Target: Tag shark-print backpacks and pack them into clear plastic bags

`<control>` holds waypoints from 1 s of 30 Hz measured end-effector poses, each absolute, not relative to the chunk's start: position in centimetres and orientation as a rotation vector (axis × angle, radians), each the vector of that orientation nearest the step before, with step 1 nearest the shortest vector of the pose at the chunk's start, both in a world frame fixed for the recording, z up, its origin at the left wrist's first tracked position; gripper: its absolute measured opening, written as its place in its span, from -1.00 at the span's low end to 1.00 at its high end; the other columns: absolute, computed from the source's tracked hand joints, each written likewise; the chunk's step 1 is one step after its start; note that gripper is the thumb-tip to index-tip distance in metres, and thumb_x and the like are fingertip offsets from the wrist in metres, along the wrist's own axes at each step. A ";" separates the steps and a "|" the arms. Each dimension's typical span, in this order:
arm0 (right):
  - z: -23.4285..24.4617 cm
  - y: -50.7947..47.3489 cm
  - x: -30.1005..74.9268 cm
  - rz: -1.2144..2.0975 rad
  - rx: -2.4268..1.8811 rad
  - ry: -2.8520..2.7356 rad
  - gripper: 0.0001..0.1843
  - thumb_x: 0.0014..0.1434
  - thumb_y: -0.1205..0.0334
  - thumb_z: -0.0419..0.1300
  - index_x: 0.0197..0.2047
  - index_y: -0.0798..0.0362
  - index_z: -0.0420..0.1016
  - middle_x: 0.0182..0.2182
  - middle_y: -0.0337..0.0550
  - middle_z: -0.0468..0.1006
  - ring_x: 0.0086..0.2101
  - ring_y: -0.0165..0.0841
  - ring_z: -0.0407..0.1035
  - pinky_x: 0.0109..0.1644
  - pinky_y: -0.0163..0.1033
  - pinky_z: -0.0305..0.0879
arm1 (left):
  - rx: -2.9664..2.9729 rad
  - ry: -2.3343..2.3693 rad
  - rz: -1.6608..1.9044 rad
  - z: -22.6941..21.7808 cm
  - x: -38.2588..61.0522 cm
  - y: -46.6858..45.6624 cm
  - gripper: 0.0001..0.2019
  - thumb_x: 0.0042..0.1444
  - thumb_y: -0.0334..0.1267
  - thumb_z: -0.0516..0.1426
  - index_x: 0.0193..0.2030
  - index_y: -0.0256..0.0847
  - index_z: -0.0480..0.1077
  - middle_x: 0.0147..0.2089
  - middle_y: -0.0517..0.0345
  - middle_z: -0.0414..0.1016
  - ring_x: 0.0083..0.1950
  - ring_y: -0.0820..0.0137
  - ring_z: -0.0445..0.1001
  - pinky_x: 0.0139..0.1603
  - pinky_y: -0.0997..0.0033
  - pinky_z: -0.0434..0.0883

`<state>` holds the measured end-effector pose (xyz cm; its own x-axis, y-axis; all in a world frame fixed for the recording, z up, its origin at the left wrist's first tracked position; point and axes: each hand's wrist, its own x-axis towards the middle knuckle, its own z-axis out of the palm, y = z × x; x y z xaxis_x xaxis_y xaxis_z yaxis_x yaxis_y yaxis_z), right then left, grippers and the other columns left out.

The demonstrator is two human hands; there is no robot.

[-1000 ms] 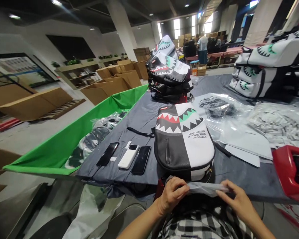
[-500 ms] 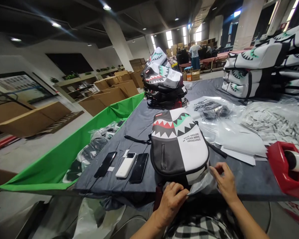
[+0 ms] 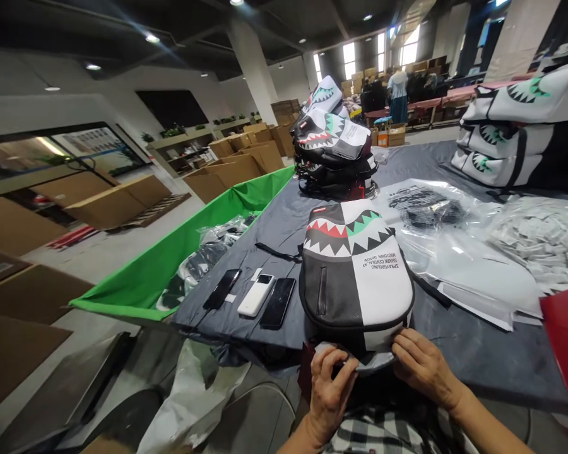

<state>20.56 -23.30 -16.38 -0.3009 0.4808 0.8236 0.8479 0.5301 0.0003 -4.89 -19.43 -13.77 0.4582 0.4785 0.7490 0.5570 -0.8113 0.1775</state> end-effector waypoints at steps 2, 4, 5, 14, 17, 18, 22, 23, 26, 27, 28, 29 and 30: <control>-15.6 -23.0 21.1 -0.559 -0.999 -2.000 -0.82 0.28 0.39 0.14 -0.08 0.04 0.51 -0.29 -0.09 0.64 -0.20 -0.25 0.57 -0.09 -0.14 0.60 | -2.563 -0.963 -1.292 -13.8 -4.8 -19.4 -0.86 0.31 -0.34 0.11 -0.12 -0.10 0.51 -0.15 0.02 0.49 0.07 0.20 0.41 0.19 0.06 0.38; -14.7 -22.6 21.4 -0.517 -0.926 -2.053 -0.83 0.30 0.42 0.10 -0.12 0.05 0.48 -0.33 -0.11 0.63 -0.24 -0.28 0.55 -0.13 -0.17 0.56 | -2.582 -0.889 -1.266 -13.8 -4.7 -18.7 -0.93 0.26 -0.30 0.18 -0.16 -0.11 0.50 -0.23 0.09 0.48 -0.02 0.24 0.43 0.25 0.04 0.37; -14.3 -22.4 21.5 -0.481 -0.899 -2.086 -0.83 0.31 0.43 0.09 -0.14 0.05 0.47 -0.34 -0.12 0.62 -0.26 -0.29 0.53 -0.14 -0.19 0.54 | -2.601 -0.815 -1.249 -13.7 -4.8 -18.1 -0.97 0.24 -0.27 0.21 -0.19 -0.12 0.48 -0.28 0.13 0.48 -0.10 0.29 0.44 0.24 0.08 0.37; -12.5 -20.8 22.3 -0.226 -0.922 -2.398 -0.72 0.21 0.52 -0.04 -0.22 0.02 0.41 -0.50 -0.25 0.46 -0.50 -0.38 0.30 -0.39 -0.24 0.14 | -2.903 -0.251 -0.613 -12.0 -7.3 -13.5 -0.82 0.30 -0.12 0.21 -0.17 -0.18 0.38 -0.30 0.22 0.50 -0.28 0.43 0.40 -0.23 0.35 0.24; -9.6 -20.3 23.1 0.023 -0.908 -2.483 -0.78 0.18 0.50 0.01 -0.33 -0.02 0.35 -0.49 -0.25 0.47 -0.47 -0.37 0.33 -0.37 -0.23 0.14 | -2.967 -0.239 -0.387 -9.1 -7.3 -12.9 -0.86 0.31 -0.22 0.19 -0.07 -0.17 0.35 -0.20 0.21 0.50 -0.20 0.43 0.43 -0.22 0.37 0.25; -8.2 -20.1 23.4 0.114 -0.917 -2.498 -0.82 0.20 0.46 0.05 -0.33 -0.03 0.34 -0.46 -0.24 0.48 -0.45 -0.36 0.34 -0.36 -0.23 0.16 | -2.966 -0.243 -0.348 -7.9 -7.2 -12.7 -0.85 0.30 -0.25 0.20 -0.06 -0.17 0.34 -0.19 0.20 0.49 -0.19 0.42 0.42 -0.22 0.37 0.25; -4.0 -19.6 23.6 0.127 -0.931 -2.506 -0.87 0.30 0.15 0.22 -0.22 -0.03 0.35 -0.35 -0.18 0.50 -0.38 -0.31 0.34 -0.34 -0.21 0.20 | -2.819 -0.252 -0.358 -3.7 -6.3 -12.1 -0.89 0.31 -0.27 0.18 -0.15 -0.20 0.32 -0.24 0.17 0.42 -0.22 0.35 0.37 -0.21 0.33 0.23; -3.6 -19.4 23.5 0.002 -0.913 -2.486 -0.86 0.34 0.14 0.17 -0.24 -0.02 0.33 -0.37 -0.18 0.48 -0.40 -0.31 0.32 -0.34 -0.20 0.18 | -2.767 -0.246 -0.385 -3.1 -6.1 -12.0 -0.89 0.32 -0.25 0.16 -0.20 -0.20 0.31 -0.27 0.17 0.40 -0.24 0.35 0.35 -0.22 0.32 0.22; -3.9 -18.9 22.9 -0.426 -0.807 -2.371 -0.75 0.40 0.37 -0.06 -0.33 -0.02 0.26 -0.47 -0.22 0.39 -0.45 -0.32 0.22 -0.32 -0.18 0.12 | -2.625 -0.235 -0.548 -2.3 -5.4 -11.9 -0.80 0.37 -0.30 0.04 -0.33 -0.19 0.27 -0.38 0.19 0.29 -0.33 0.35 0.27 -0.26 0.31 0.18; -4.3 -18.7 22.6 -0.527 -0.778 -2.320 -0.72 0.39 0.43 -0.10 -0.33 -0.02 0.27 -0.49 -0.23 0.37 -0.45 -0.32 0.20 -0.30 -0.18 0.13 | -2.591 -0.234 -0.617 -2.4 -5.2 -11.8 -0.77 0.37 -0.36 0.00 -0.36 -0.18 0.25 -0.41 0.20 0.25 -0.36 0.36 0.25 -0.27 0.31 0.16; -4.8 -18.6 22.3 -0.598 -0.761 -2.266 -0.70 0.39 0.46 -0.12 -0.31 -0.01 0.29 -0.49 -0.23 0.36 -0.44 -0.32 0.20 -0.27 -0.18 0.14 | -2.562 -0.234 -0.692 -2.5 -5.0 -11.8 -0.74 0.37 -0.42 -0.04 -0.39 -0.18 0.24 -0.43 0.21 0.23 -0.38 0.37 0.22 -0.29 0.32 0.15; -5.2 -18.6 22.0 -0.640 -0.756 -2.210 -0.69 0.40 0.45 -0.13 -0.29 -0.01 0.31 -0.47 -0.21 0.36 -0.42 -0.31 0.21 -0.24 -0.18 0.17 | -2.537 -0.241 -0.772 -2.7 -4.8 -11.7 -0.72 0.35 -0.46 -0.07 -0.41 -0.18 0.23 -0.44 0.21 0.21 -0.39 0.37 0.21 -0.29 0.32 0.14; -5.6 -18.6 21.6 -0.666 -0.765 -2.144 -0.70 0.41 0.44 -0.13 -0.26 0.01 0.33 -0.45 -0.18 0.37 -0.40 -0.30 0.22 -0.21 -0.17 0.19 | -2.515 -0.251 -0.853 -2.9 -4.7 -11.7 -0.70 0.34 -0.49 -0.09 -0.42 -0.18 0.23 -0.45 0.20 0.21 -0.39 0.37 0.20 -0.30 0.32 0.14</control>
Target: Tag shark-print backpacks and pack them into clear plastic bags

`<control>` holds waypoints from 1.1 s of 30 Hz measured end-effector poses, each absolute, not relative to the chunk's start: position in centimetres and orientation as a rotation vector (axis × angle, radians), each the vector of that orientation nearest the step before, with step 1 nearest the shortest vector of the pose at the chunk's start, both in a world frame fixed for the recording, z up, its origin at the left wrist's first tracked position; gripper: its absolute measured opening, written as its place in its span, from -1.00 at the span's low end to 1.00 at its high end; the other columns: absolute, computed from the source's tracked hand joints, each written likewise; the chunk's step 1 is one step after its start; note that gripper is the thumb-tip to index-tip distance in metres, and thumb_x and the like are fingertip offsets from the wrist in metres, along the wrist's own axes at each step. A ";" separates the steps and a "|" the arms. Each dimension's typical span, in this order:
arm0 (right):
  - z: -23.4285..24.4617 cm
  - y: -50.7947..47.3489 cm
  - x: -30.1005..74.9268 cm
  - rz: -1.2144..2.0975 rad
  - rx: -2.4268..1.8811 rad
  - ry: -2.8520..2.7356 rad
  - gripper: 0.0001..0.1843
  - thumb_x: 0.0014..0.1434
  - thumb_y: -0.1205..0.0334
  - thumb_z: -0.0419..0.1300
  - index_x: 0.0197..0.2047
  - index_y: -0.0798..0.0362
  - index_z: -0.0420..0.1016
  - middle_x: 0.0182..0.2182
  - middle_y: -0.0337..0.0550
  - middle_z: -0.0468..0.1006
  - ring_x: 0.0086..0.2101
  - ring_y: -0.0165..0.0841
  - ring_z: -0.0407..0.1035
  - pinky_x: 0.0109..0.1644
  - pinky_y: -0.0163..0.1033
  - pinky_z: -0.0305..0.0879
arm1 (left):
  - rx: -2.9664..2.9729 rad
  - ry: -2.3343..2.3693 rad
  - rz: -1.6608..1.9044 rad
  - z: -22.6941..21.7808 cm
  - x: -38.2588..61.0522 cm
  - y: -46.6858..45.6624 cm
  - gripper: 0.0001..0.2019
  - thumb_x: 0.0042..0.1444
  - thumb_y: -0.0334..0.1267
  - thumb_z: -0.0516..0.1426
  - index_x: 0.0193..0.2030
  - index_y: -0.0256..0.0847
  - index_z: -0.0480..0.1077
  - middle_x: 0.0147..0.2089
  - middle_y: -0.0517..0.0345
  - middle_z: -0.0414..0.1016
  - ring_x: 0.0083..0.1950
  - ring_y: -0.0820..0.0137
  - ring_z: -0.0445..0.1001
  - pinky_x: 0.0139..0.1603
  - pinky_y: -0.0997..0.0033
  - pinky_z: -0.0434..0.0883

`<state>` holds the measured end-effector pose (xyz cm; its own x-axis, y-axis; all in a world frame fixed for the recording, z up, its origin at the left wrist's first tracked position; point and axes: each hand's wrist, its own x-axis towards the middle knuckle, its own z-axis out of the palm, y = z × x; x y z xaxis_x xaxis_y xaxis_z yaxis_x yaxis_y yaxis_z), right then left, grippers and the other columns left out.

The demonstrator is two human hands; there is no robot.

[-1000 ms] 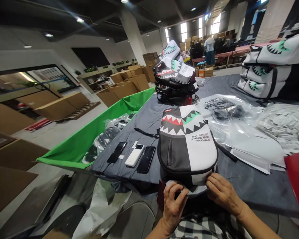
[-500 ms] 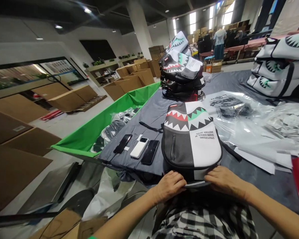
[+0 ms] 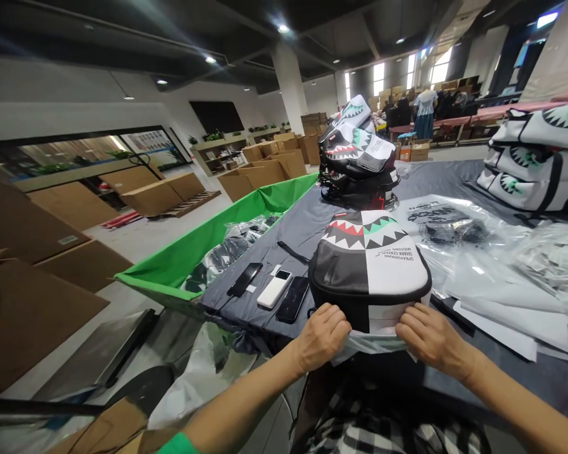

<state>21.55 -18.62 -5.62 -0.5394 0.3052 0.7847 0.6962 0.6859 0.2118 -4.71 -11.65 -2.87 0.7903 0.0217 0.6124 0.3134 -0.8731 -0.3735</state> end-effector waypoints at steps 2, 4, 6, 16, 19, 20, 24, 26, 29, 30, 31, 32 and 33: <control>-6.0 -18.8 20.5 -0.669 -0.810 -2.007 -0.71 0.44 0.36 -0.14 -0.25 0.02 0.34 -0.43 -0.15 0.37 -0.39 -0.29 0.22 -0.24 -0.17 0.19 | -2.473 -0.274 -1.019 -3.2 -4.5 -11.5 -0.70 0.33 -0.50 -0.10 -0.43 -0.18 0.23 -0.46 0.19 0.22 -0.40 0.37 0.18 -0.31 0.33 0.14; -6.0 -19.2 19.3 -0.603 -0.876 -1.952 -0.74 0.46 0.25 -0.10 -0.24 0.03 0.32 -0.40 -0.13 0.37 -0.40 -0.30 0.20 -0.28 -0.18 0.19 | -2.420 -0.332 -1.173 -3.5 -4.4 -11.3 -0.70 0.33 -0.49 -0.10 -0.43 -0.17 0.23 -0.46 0.17 0.24 -0.40 0.37 0.17 -0.32 0.33 0.14; -5.7 -19.6 18.5 -0.524 -0.920 -1.988 -0.81 0.45 0.18 0.01 -0.21 0.03 0.32 -0.37 -0.13 0.39 -0.38 -0.32 0.23 -0.28 -0.20 0.20 | -2.364 -0.405 -1.271 -3.9 -4.5 -11.2 -0.69 0.32 -0.51 -0.10 -0.43 -0.17 0.22 -0.46 0.17 0.23 -0.40 0.37 0.16 -0.33 0.33 0.12; -6.4 -18.9 20.7 -0.588 -0.726 -2.034 -0.74 0.36 0.53 -0.07 -0.28 0.03 0.28 -0.49 -0.21 0.29 -0.44 -0.35 0.13 -0.33 -0.21 0.12 | -2.707 -0.175 -0.578 -3.7 -6.7 -12.6 -0.88 0.37 -0.29 0.04 -0.17 -0.27 0.33 -0.29 0.13 0.40 -0.29 0.36 0.32 -0.24 0.34 0.23; -7.0 -19.2 19.6 -0.600 -0.746 -2.040 -0.78 0.42 0.38 -0.04 -0.29 0.03 0.28 -0.51 -0.23 0.28 -0.46 -0.35 0.14 -0.36 -0.21 0.11 | -2.676 -0.010 -0.575 -3.1 -7.7 -11.5 -0.87 0.33 -0.45 0.00 -0.23 -0.26 0.33 -0.32 0.14 0.40 -0.32 0.38 0.30 -0.23 0.34 0.24; -7.2 -19.5 19.3 -0.592 -0.766 -2.066 -0.81 0.43 0.33 -0.01 -0.28 0.04 0.29 -0.51 -0.23 0.30 -0.46 -0.36 0.16 -0.37 -0.22 0.12 | -2.661 0.029 -0.601 -3.2 -7.9 -11.1 -0.85 0.32 -0.46 0.00 -0.26 -0.26 0.33 -0.34 0.14 0.39 -0.33 0.38 0.30 -0.23 0.33 0.24; -7.8 -20.4 19.2 -0.517 -0.767 -2.214 -0.78 0.42 0.44 -0.07 -0.18 0.08 0.35 -0.41 -0.19 0.44 -0.42 -0.38 0.27 -0.30 -0.25 0.23 | -2.562 0.071 -0.788 -5.6 -7.7 -9.9 -0.81 0.28 -0.45 0.02 -0.35 -0.23 0.34 -0.44 0.19 0.33 -0.40 0.41 0.24 -0.29 0.31 0.19; -8.0 -20.5 19.9 -0.511 -0.736 -2.219 -0.69 0.39 0.52 -0.15 -0.15 0.09 0.37 -0.38 -0.16 0.47 -0.38 -0.36 0.31 -0.22 -0.23 0.28 | -2.485 0.002 -0.948 -7.4 -6.9 -10.1 -0.82 0.26 -0.43 0.03 -0.37 -0.21 0.35 -0.48 0.20 0.31 -0.43 0.41 0.21 -0.33 0.31 0.15; -8.6 -20.2 20.5 -0.623 -0.758 -2.118 -0.72 0.35 0.54 -0.08 -0.19 0.06 0.37 -0.39 -0.14 0.45 -0.35 -0.31 0.31 -0.16 -0.16 0.30 | -2.442 -0.161 -1.115 -9.4 -5.6 -11.5 -0.84 0.22 -0.44 0.05 -0.38 -0.21 0.35 -0.48 0.19 0.33 -0.43 0.41 0.22 -0.32 0.30 0.13; -8.9 -20.1 20.5 -0.672 -0.788 -2.063 -0.74 0.34 0.54 -0.06 -0.22 0.05 0.36 -0.41 -0.15 0.43 -0.36 -0.31 0.29 -0.18 -0.15 0.28 | -2.468 -0.207 -1.124 -9.7 -5.3 -12.1 -0.85 0.22 -0.42 0.06 -0.38 -0.22 0.36 -0.47 0.18 0.34 -0.42 0.41 0.23 -0.31 0.30 0.14; -9.3 -20.0 20.4 -0.708 -0.824 -2.004 -0.74 0.34 0.54 -0.04 -0.25 0.04 0.35 -0.44 -0.17 0.40 -0.38 -0.32 0.25 -0.22 -0.16 0.25 | -2.505 -0.236 -1.112 -9.8 -5.2 -12.6 -0.86 0.23 -0.38 0.06 -0.36 -0.23 0.36 -0.46 0.17 0.34 -0.40 0.40 0.25 -0.29 0.29 0.17; -9.7 -20.0 20.2 -0.725 -0.858 -1.955 -0.74 0.34 0.53 -0.03 -0.28 0.03 0.33 -0.48 -0.20 0.36 -0.41 -0.33 0.22 -0.25 -0.18 0.21 | -2.545 -0.243 -1.071 -9.9 -5.3 -13.1 -0.86 0.25 -0.34 0.06 -0.34 -0.24 0.37 -0.45 0.16 0.36 -0.39 0.39 0.26 -0.27 0.29 0.19; -10.1 -20.1 19.9 -0.726 -0.884 -1.926 -0.74 0.36 0.51 -0.04 -0.30 0.02 0.31 -0.50 -0.22 0.32 -0.44 -0.34 0.18 -0.29 -0.19 0.18 | -2.577 -0.229 -1.012 -9.8 -5.4 -13.3 -0.85 0.26 -0.33 0.05 -0.32 -0.26 0.38 -0.44 0.15 0.36 -0.37 0.38 0.28 -0.25 0.29 0.21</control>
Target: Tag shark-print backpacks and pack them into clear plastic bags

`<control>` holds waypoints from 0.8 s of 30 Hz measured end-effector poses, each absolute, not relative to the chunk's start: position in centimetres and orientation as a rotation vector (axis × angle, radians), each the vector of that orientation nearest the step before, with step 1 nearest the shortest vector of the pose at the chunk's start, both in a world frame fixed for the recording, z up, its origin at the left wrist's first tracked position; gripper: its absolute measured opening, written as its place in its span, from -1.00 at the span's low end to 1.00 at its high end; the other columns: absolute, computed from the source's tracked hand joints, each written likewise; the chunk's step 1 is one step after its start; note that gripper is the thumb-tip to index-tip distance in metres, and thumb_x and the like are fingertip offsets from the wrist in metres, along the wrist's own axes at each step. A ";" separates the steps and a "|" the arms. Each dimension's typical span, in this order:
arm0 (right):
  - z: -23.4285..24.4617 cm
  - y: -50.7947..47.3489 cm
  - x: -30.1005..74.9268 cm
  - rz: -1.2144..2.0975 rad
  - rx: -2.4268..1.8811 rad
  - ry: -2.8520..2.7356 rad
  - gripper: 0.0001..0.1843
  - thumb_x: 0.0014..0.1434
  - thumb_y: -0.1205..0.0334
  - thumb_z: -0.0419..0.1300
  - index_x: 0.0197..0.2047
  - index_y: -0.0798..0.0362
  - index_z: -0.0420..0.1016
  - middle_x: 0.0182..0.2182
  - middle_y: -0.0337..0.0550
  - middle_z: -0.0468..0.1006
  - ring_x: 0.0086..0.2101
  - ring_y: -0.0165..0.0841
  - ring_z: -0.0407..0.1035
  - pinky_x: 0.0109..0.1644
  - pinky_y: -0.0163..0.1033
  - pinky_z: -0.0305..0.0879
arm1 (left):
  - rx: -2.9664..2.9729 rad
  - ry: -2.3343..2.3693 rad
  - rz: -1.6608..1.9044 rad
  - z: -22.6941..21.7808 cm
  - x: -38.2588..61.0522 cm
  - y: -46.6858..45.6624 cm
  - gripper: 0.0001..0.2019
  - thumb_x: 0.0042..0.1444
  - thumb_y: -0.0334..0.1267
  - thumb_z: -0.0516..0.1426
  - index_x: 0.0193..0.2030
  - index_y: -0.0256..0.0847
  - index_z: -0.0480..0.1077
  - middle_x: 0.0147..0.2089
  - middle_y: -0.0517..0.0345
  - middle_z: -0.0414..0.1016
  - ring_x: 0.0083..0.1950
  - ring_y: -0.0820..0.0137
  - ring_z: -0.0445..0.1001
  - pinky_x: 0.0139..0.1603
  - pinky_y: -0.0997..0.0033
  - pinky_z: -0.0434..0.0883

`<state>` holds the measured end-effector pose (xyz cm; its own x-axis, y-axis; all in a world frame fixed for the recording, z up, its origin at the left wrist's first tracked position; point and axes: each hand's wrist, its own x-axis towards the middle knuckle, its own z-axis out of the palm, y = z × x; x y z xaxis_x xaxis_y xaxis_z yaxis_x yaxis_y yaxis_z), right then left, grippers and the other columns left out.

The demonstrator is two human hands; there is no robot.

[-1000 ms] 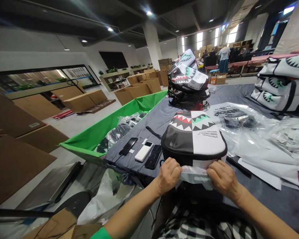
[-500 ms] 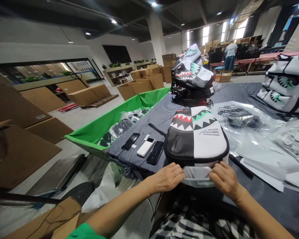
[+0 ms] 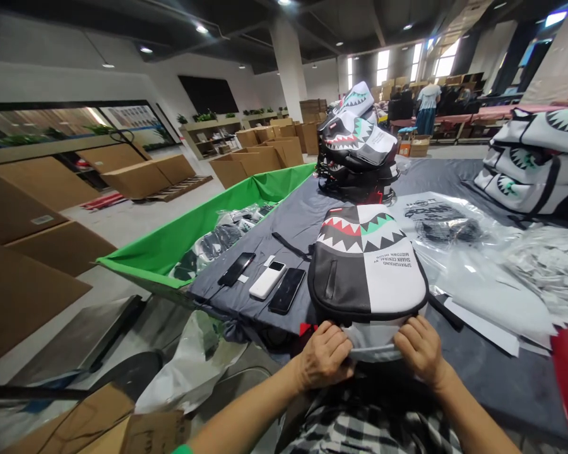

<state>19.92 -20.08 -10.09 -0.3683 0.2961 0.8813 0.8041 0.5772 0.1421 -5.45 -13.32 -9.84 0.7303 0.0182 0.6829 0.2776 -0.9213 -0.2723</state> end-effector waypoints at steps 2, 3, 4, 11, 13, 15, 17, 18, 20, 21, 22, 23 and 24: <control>-10.9 -20.4 19.3 -0.703 -0.905 -1.936 -0.75 0.39 0.45 -0.06 -0.30 0.02 0.30 -0.52 -0.23 0.29 -0.46 -0.35 0.15 -0.33 -0.21 0.14 | -2.580 -0.167 -0.941 -9.9 -6.0 -13.4 -0.84 0.27 -0.37 0.04 -0.32 -0.25 0.38 -0.43 0.17 0.36 -0.38 0.40 0.28 -0.23 0.31 0.22; -11.3 -20.6 19.1 -0.688 -0.900 -1.972 -0.76 0.41 0.42 -0.06 -0.29 0.03 0.30 -0.52 -0.23 0.31 -0.47 -0.36 0.15 -0.34 -0.22 0.14 | -2.561 -0.138 -0.936 -10.1 -6.2 -13.2 -0.83 0.27 -0.41 0.03 -0.34 -0.24 0.37 -0.45 0.19 0.35 -0.40 0.42 0.27 -0.25 0.32 0.20; -11.6 -20.7 19.0 -0.671 -0.891 -2.016 -0.77 0.41 0.41 -0.06 -0.27 0.04 0.32 -0.51 -0.22 0.33 -0.46 -0.36 0.17 -0.33 -0.22 0.16 | -2.537 -0.125 -0.955 -10.4 -6.3 -13.0 -0.81 0.27 -0.45 0.02 -0.37 -0.23 0.35 -0.47 0.21 0.32 -0.42 0.43 0.25 -0.26 0.33 0.18; -13.5 -19.8 18.8 -0.707 -0.974 -1.802 -0.77 0.28 0.55 0.03 -0.19 0.03 0.35 -0.45 -0.19 0.41 -0.39 -0.33 0.29 -0.26 -0.17 0.28 | -2.405 -0.468 -1.249 -13.2 -4.9 -13.3 -0.78 0.24 -0.50 -0.02 -0.33 -0.19 0.37 -0.47 0.20 0.40 -0.43 0.43 0.30 -0.12 0.29 0.28; -14.4 -19.8 18.6 -0.691 -1.018 -1.695 -0.73 0.24 0.59 0.04 -0.17 0.01 0.35 -0.46 -0.23 0.39 -0.41 -0.34 0.29 -0.26 -0.18 0.30 | -2.445 -0.463 -1.207 -13.5 -5.3 -13.8 -0.83 0.25 -0.45 0.01 -0.29 -0.19 0.39 -0.46 0.21 0.44 -0.42 0.44 0.33 -0.12 0.31 0.31; -15.1 -20.4 18.6 -0.641 -1.004 -1.732 -0.72 0.24 0.56 0.05 -0.12 0.00 0.36 -0.44 -0.24 0.42 -0.42 -0.36 0.32 -0.26 -0.19 0.34 | -2.529 -0.431 -1.159 -13.5 -6.2 -14.3 -0.89 0.28 -0.30 0.06 -0.26 -0.19 0.38 -0.45 0.21 0.47 -0.40 0.43 0.39 -0.12 0.32 0.35; -15.0 -21.4 19.2 -0.521 -0.959 -1.851 -0.73 0.24 0.49 0.10 -0.03 0.02 0.39 -0.36 -0.18 0.51 -0.35 -0.33 0.41 -0.19 -0.17 0.41 | -2.646 -0.451 -1.131 -13.1 -7.1 -14.5 -0.80 0.30 -0.12 0.10 -0.17 -0.21 0.39 -0.40 0.19 0.52 -0.36 0.41 0.47 -0.07 0.30 0.40; -14.7 -22.0 19.6 -0.422 -0.949 -1.915 -0.68 0.24 0.44 0.12 0.06 0.05 0.38 -0.29 -0.12 0.54 -0.29 -0.30 0.45 -0.13 -0.15 0.44 | -2.698 -0.488 -1.115 -12.7 -7.4 -14.6 -0.75 0.31 -0.08 0.11 -0.10 -0.24 0.39 -0.38 0.20 0.54 -0.35 0.41 0.51 -0.02 0.29 0.41; -13.5 -22.8 20.4 -0.203 -0.991 -1.993 -0.55 0.27 0.38 0.13 0.22 0.11 0.31 -0.22 -0.04 0.56 -0.22 -0.27 0.49 -0.09 -0.17 0.46 | -2.750 -0.576 -1.048 -11.7 -7.4 -14.8 -0.69 0.33 -0.13 0.14 0.09 -0.30 0.35 -0.38 0.23 0.55 -0.37 0.44 0.54 0.04 0.29 0.42; -12.8 -22.9 20.8 -0.130 -1.028 -2.013 -0.55 0.30 0.36 0.11 0.26 0.11 0.30 -0.23 -0.05 0.57 -0.24 -0.28 0.49 -0.13 -0.21 0.45 | -2.750 -0.610 -1.005 -11.1 -7.2 -14.8 -0.66 0.33 -0.18 0.15 0.15 -0.32 0.33 -0.40 0.26 0.55 -0.40 0.45 0.53 0.01 0.31 0.42; -12.1 -22.9 21.0 -0.089 -1.061 -2.038 -0.59 0.34 0.35 0.10 0.24 0.09 0.32 -0.28 -0.10 0.57 -0.30 -0.31 0.48 -0.18 -0.24 0.43 | -2.742 -0.642 -0.960 -10.5 -6.9 -14.9 -0.65 0.33 -0.22 0.15 0.18 -0.32 0.31 -0.44 0.28 0.53 -0.44 0.46 0.52 -0.03 0.33 0.41; -11.4 -22.7 21.2 -0.082 -1.083 -2.069 -0.67 0.37 0.34 0.08 0.17 0.05 0.37 -0.33 -0.15 0.56 -0.37 -0.34 0.46 -0.25 -0.27 0.39 | -2.735 -0.674 -0.916 -10.0 -6.6 -14.9 -0.65 0.33 -0.24 0.15 0.18 -0.31 0.31 -0.47 0.31 0.51 -0.46 0.46 0.51 -0.08 0.35 0.40; -11.0 -22.3 21.3 -0.094 -1.094 -2.105 -0.77 0.39 0.34 0.07 0.07 0.02 0.42 -0.38 -0.19 0.56 -0.42 -0.36 0.43 -0.31 -0.28 0.35 | -2.733 -0.701 -0.884 -9.5 -6.4 -15.0 -0.67 0.33 -0.23 0.15 0.17 -0.29 0.31 -0.49 0.32 0.50 -0.48 0.46 0.50 -0.11 0.36 0.39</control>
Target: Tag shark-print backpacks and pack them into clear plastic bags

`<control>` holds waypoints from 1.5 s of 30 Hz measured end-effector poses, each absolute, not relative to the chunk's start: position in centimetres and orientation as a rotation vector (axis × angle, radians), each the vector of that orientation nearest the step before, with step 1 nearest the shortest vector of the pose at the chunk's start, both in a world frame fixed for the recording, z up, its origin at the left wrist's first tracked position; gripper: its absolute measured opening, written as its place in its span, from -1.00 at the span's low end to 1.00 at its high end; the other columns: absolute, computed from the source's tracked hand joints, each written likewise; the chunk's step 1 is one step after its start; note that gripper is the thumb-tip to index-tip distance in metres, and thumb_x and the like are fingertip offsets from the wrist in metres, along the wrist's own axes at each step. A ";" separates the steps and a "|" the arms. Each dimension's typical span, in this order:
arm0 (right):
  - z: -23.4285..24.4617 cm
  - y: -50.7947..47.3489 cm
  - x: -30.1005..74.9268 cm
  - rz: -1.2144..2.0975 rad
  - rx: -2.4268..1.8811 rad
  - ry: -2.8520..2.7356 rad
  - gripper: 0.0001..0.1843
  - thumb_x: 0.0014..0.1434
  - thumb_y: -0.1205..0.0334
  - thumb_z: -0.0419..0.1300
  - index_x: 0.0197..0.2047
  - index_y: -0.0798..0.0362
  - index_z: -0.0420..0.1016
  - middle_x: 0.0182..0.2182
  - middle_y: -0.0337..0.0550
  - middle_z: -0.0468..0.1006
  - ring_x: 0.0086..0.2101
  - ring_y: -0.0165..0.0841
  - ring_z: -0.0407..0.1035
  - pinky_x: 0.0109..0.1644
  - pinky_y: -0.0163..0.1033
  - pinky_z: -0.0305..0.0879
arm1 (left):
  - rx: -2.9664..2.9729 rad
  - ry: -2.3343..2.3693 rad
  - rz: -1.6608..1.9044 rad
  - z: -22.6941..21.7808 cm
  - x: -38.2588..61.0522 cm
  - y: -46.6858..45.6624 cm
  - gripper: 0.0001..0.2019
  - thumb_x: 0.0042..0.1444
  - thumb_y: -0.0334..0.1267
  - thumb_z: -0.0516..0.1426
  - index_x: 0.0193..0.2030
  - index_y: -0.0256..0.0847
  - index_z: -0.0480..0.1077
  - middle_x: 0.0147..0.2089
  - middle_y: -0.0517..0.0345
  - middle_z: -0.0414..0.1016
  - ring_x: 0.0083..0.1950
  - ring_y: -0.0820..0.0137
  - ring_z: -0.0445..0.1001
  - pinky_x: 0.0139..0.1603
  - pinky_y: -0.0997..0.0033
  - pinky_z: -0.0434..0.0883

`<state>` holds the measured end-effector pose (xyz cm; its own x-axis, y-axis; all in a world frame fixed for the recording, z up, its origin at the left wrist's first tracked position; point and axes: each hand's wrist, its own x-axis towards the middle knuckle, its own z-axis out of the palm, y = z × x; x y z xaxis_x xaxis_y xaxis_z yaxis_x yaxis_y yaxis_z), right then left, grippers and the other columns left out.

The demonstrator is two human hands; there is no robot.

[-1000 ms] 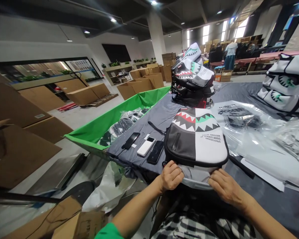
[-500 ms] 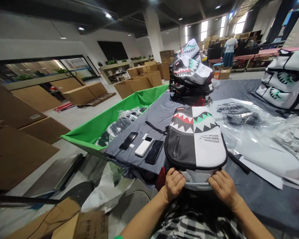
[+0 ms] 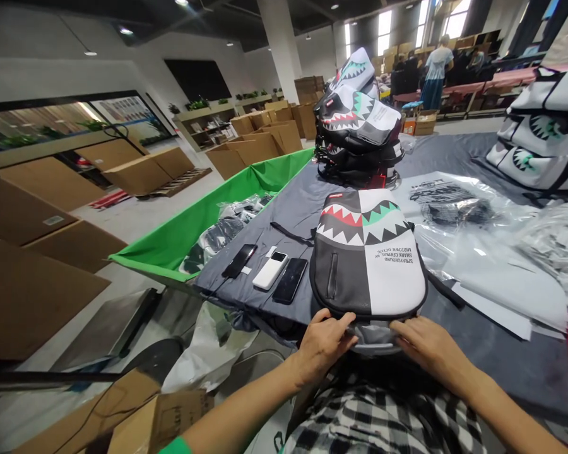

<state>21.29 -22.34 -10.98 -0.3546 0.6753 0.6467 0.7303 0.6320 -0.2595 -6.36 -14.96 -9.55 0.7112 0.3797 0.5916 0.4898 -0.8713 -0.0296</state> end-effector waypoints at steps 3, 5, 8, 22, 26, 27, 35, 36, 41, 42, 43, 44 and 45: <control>-10.4 -21.3 21.3 -0.113 -1.119 -2.232 -0.85 0.41 0.32 0.04 -0.17 0.00 0.42 -0.44 -0.23 0.54 -0.48 -0.39 0.39 -0.38 -0.28 0.27 | -2.767 -0.719 -0.863 -9.1 -6.1 -15.0 -0.73 0.36 -0.22 0.10 0.12 -0.26 0.28 -0.49 0.35 0.52 -0.48 0.47 0.50 -0.05 0.34 0.37; -10.4 -21.1 21.4 -0.182 -1.098 -2.251 -0.80 0.42 0.36 0.01 -0.22 0.01 0.41 -0.50 -0.27 0.47 -0.52 -0.41 0.33 -0.42 -0.28 0.22 | -2.778 -0.679 -0.842 -9.2 -6.3 -14.9 -0.80 0.40 -0.22 0.05 0.07 -0.25 0.29 -0.49 0.35 0.52 -0.49 0.48 0.49 -0.01 0.34 0.36; -10.0 -21.3 21.4 -0.327 -0.978 -2.213 -0.74 0.42 0.42 -0.04 -0.20 0.01 0.43 -0.48 -0.25 0.44 -0.50 -0.41 0.29 -0.38 -0.27 0.21 | -2.772 -0.637 -0.692 -8.8 -6.3 -14.7 -0.81 0.42 -0.15 0.05 -0.01 -0.22 0.31 -0.51 0.36 0.49 -0.49 0.48 0.48 0.01 0.33 0.32; -9.2 -19.5 22.0 -0.167 -0.828 -2.605 -0.75 0.41 0.43 -0.04 -0.27 0.01 0.36 -0.44 -0.26 0.41 -0.45 -0.34 0.22 -0.31 -0.17 0.07 | -2.848 0.226 -0.397 -5.7 -5.1 -12.4 -0.82 0.38 -0.35 0.06 -0.27 -0.16 0.41 -0.01 0.14 0.57 -0.08 0.43 0.48 0.09 0.35 0.32; -7.2 -19.7 21.8 -0.032 -0.793 -2.687 -0.71 0.37 0.49 0.02 -0.38 0.00 0.29 -0.44 -0.29 0.39 -0.45 -0.36 0.22 -0.29 -0.16 0.07 | -2.915 0.542 -0.076 -4.5 -4.1 -10.6 -0.87 0.38 -0.31 0.09 -0.21 -0.13 0.43 -0.17 0.22 0.57 -0.32 0.50 0.42 -0.30 0.46 0.35; -6.7 -19.8 21.8 -0.005 -0.795 -2.700 -0.72 0.38 0.47 0.03 -0.36 0.00 0.30 -0.43 -0.29 0.40 -0.44 -0.36 0.23 -0.29 -0.16 0.08 | -2.905 0.571 -0.051 -4.3 -3.8 -10.4 -0.89 0.37 -0.31 0.10 -0.21 -0.13 0.42 -0.29 0.26 0.54 -0.41 0.49 0.37 -0.35 0.44 0.32; -6.2 -19.9 21.9 -0.217 -0.815 -2.767 -0.70 0.41 0.49 0.00 -0.33 0.00 0.34 -0.47 -0.30 0.43 -0.47 -0.36 0.26 -0.30 -0.16 0.11 | -2.775 0.446 -0.220 -4.7 -3.8 -10.3 -0.71 0.45 -0.12 0.01 -0.24 -0.23 0.37 -0.57 0.30 0.29 -0.53 0.44 0.23 -0.26 0.33 0.23; -6.3 -19.8 21.9 -0.252 -0.810 -2.774 -0.71 0.39 0.50 0.02 -0.34 0.00 0.35 -0.46 -0.30 0.43 -0.47 -0.36 0.27 -0.30 -0.17 0.11 | -2.794 0.459 -0.242 -4.7 -4.0 -10.3 -0.71 0.44 -0.13 0.02 -0.29 -0.21 0.35 -0.55 0.28 0.30 -0.49 0.43 0.26 -0.24 0.33 0.24; -6.3 -19.6 21.6 -0.364 -0.788 -2.795 -0.73 0.30 0.55 0.11 -0.35 0.00 0.34 -0.46 -0.32 0.42 -0.48 -0.37 0.26 -0.33 -0.18 0.08 | -2.831 0.677 -0.260 -4.9 -5.0 -9.7 -0.86 0.35 -0.32 0.10 -0.28 -0.18 0.36 -0.39 0.20 0.37 -0.37 0.44 0.34 -0.28 0.39 0.28; -6.2 -19.6 21.6 -0.385 -0.789 -2.796 -0.73 0.29 0.56 0.11 -0.35 0.01 0.34 -0.46 -0.31 0.41 -0.48 -0.37 0.25 -0.33 -0.18 0.08 | -2.820 0.677 -0.289 -5.0 -5.1 -9.5 -0.84 0.36 -0.30 0.09 -0.29 -0.19 0.36 -0.41 0.22 0.34 -0.41 0.46 0.31 -0.36 0.40 0.25; -6.1 -19.5 21.6 -0.391 -0.788 -2.802 -0.73 0.29 0.57 0.11 -0.34 0.01 0.34 -0.46 -0.31 0.41 -0.49 -0.37 0.25 -0.34 -0.18 0.06 | -2.796 0.682 -0.355 -5.1 -5.2 -9.4 -0.82 0.36 -0.28 0.09 -0.32 -0.19 0.35 -0.45 0.24 0.29 -0.45 0.47 0.28 -0.43 0.40 0.21; -6.0 -19.5 21.6 -0.384 -0.786 -2.812 -0.74 0.29 0.56 0.11 -0.33 0.01 0.35 -0.46 -0.31 0.40 -0.49 -0.37 0.25 -0.36 -0.18 0.05 | -2.765 0.686 -0.441 -5.3 -5.3 -9.3 -0.80 0.35 -0.28 0.10 -0.34 -0.19 0.35 -0.48 0.27 0.25 -0.48 0.48 0.25 -0.48 0.40 0.17; -6.0 -19.4 21.7 -0.362 -0.782 -2.825 -0.75 0.30 0.55 0.11 -0.33 0.01 0.35 -0.45 -0.31 0.40 -0.49 -0.37 0.24 -0.38 -0.18 0.02 | -2.732 0.685 -0.528 -5.5 -5.4 -9.2 -0.80 0.34 -0.28 0.11 -0.37 -0.19 0.34 -0.50 0.29 0.21 -0.50 0.48 0.24 -0.50 0.39 0.15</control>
<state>21.66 -19.44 -5.98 -0.8432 0.4794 0.2434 0.5252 0.8311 0.1829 -5.42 -9.23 -5.46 0.8213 -0.4974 0.2795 -0.3970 -0.8500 -0.3464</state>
